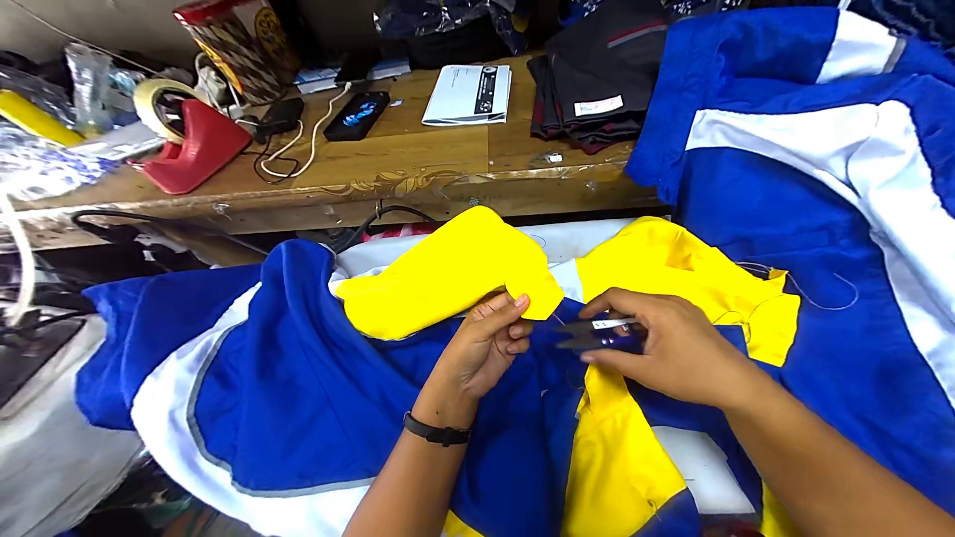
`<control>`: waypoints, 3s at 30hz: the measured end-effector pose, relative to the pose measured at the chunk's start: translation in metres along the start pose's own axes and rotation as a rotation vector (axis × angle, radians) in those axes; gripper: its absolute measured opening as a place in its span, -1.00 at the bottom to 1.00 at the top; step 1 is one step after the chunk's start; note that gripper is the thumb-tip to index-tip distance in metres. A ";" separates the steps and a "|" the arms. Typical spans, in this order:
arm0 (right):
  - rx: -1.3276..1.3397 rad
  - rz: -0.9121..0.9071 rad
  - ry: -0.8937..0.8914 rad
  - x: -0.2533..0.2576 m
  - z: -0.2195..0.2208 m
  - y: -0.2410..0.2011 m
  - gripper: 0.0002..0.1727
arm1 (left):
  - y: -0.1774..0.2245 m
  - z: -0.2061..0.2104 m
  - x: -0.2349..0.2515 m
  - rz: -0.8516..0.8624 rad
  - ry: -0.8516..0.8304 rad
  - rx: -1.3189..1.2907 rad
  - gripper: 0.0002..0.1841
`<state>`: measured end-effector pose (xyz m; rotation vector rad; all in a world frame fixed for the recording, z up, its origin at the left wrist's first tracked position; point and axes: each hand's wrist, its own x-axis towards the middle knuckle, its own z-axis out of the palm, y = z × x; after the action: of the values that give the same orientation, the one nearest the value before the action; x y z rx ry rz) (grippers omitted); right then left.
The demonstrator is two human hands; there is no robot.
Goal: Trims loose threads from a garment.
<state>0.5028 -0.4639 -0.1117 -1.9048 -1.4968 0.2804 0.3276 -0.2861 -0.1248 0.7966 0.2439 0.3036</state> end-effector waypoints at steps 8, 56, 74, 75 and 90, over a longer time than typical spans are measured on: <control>-0.125 0.025 0.226 -0.015 -0.007 -0.014 -0.61 | -0.001 0.002 0.000 0.046 0.046 0.116 -0.83; 0.384 0.351 0.157 -0.067 0.030 -0.024 -0.81 | 0.081 0.057 0.019 0.306 0.289 0.615 -0.78; 0.863 0.154 0.286 -0.072 0.065 -0.057 -0.91 | -0.079 0.046 -0.092 0.415 0.306 0.529 -0.78; 0.857 0.157 0.279 -0.073 0.067 -0.057 -0.91 | -0.082 0.045 -0.095 0.421 0.309 0.508 -0.80; 1.204 0.141 -0.280 -0.093 0.066 -0.053 -0.67 | -0.093 0.041 -0.111 0.485 0.289 0.569 -0.86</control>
<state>0.3961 -0.5190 -0.1492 -0.9822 -0.9326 1.2274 0.2535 -0.4141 -0.1540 1.3784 0.4169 0.8326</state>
